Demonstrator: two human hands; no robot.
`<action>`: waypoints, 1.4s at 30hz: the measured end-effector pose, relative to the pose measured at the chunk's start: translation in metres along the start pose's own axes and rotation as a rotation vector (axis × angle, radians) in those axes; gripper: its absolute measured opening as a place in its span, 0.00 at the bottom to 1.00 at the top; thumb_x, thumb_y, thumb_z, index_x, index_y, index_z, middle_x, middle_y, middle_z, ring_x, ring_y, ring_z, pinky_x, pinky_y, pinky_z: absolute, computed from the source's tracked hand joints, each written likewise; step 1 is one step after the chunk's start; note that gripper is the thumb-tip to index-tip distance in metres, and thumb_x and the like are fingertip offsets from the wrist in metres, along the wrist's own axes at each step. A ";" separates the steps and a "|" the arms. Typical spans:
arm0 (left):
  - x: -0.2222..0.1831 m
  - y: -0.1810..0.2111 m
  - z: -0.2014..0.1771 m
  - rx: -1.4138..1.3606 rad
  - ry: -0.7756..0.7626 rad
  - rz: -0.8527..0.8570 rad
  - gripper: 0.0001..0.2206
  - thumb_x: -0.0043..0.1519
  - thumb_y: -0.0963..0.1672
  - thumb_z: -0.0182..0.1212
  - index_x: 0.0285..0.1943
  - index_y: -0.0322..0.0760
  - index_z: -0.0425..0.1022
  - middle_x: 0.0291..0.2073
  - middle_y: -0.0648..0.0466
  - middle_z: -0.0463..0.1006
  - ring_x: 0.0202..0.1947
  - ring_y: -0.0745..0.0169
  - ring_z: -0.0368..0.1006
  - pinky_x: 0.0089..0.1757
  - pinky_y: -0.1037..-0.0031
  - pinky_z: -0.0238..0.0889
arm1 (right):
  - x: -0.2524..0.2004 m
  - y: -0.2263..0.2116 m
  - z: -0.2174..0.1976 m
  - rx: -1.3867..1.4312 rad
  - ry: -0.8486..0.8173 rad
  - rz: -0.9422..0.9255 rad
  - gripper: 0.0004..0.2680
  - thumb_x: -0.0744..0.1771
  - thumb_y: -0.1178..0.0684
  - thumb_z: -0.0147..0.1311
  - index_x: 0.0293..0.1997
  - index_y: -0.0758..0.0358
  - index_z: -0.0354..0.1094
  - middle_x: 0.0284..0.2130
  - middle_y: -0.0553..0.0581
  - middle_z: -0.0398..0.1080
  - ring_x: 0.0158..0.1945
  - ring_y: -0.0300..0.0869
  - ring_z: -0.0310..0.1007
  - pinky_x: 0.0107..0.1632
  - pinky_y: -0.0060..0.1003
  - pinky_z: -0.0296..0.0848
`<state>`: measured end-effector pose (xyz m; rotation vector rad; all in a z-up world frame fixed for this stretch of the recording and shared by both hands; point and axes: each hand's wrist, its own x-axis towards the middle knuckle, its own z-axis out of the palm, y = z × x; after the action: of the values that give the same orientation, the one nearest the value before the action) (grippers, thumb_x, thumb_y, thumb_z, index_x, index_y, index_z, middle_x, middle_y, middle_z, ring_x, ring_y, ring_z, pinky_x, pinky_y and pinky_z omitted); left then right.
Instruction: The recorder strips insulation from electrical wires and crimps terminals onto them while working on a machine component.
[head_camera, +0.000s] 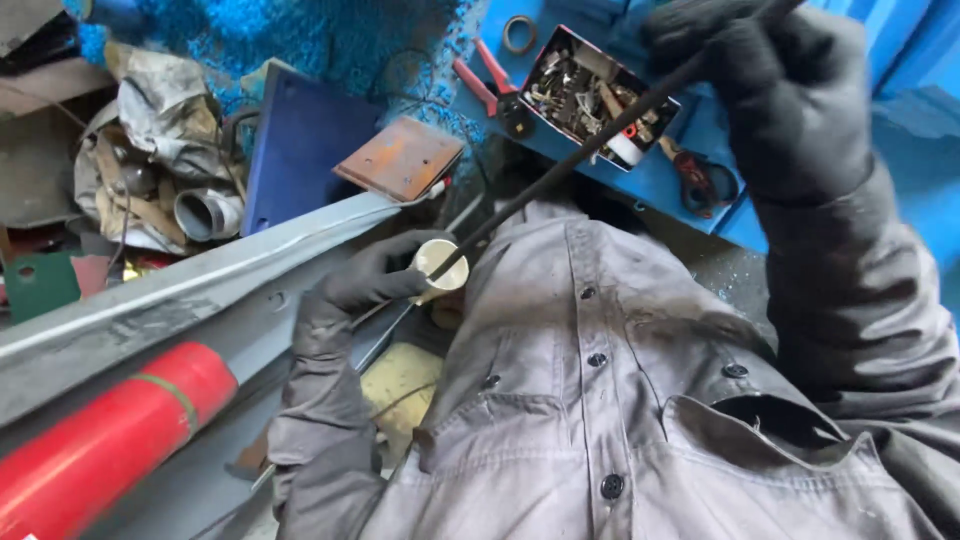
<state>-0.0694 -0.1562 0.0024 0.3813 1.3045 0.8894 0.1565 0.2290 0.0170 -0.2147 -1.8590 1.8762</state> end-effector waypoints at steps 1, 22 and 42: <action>-0.003 0.003 -0.005 0.036 0.005 -0.006 0.36 0.57 0.55 0.70 0.72 0.35 0.66 0.61 0.53 0.74 0.62 0.63 0.68 0.60 0.68 0.62 | 0.014 -0.016 0.015 0.027 0.043 0.159 0.11 0.77 0.53 0.42 0.53 0.72 0.68 0.47 0.60 0.74 0.47 0.43 0.75 0.54 0.36 0.74; 0.156 0.068 -0.093 -0.269 -0.043 0.671 0.22 0.69 0.47 0.62 0.68 0.32 0.67 0.48 0.56 0.76 0.46 0.72 0.73 0.50 0.73 0.70 | 0.169 0.055 0.126 0.168 0.063 0.383 0.11 0.76 0.50 0.48 0.51 0.71 0.71 0.43 0.60 0.77 0.44 0.43 0.78 0.52 0.38 0.77; 0.078 0.061 -0.280 -0.581 0.874 0.433 0.20 0.74 0.49 0.44 0.74 0.40 0.62 0.25 0.57 0.75 0.20 0.78 0.67 0.25 0.83 0.61 | 0.482 0.468 0.248 -1.567 -0.163 0.124 0.30 0.63 0.28 0.67 0.65 0.53 0.61 0.53 0.65 0.66 0.50 0.63 0.69 0.40 0.62 0.68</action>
<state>-0.3527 -0.1238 -0.0801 -0.2405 1.6735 1.8727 -0.4778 0.2406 -0.3152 -0.6611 -3.0135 0.0720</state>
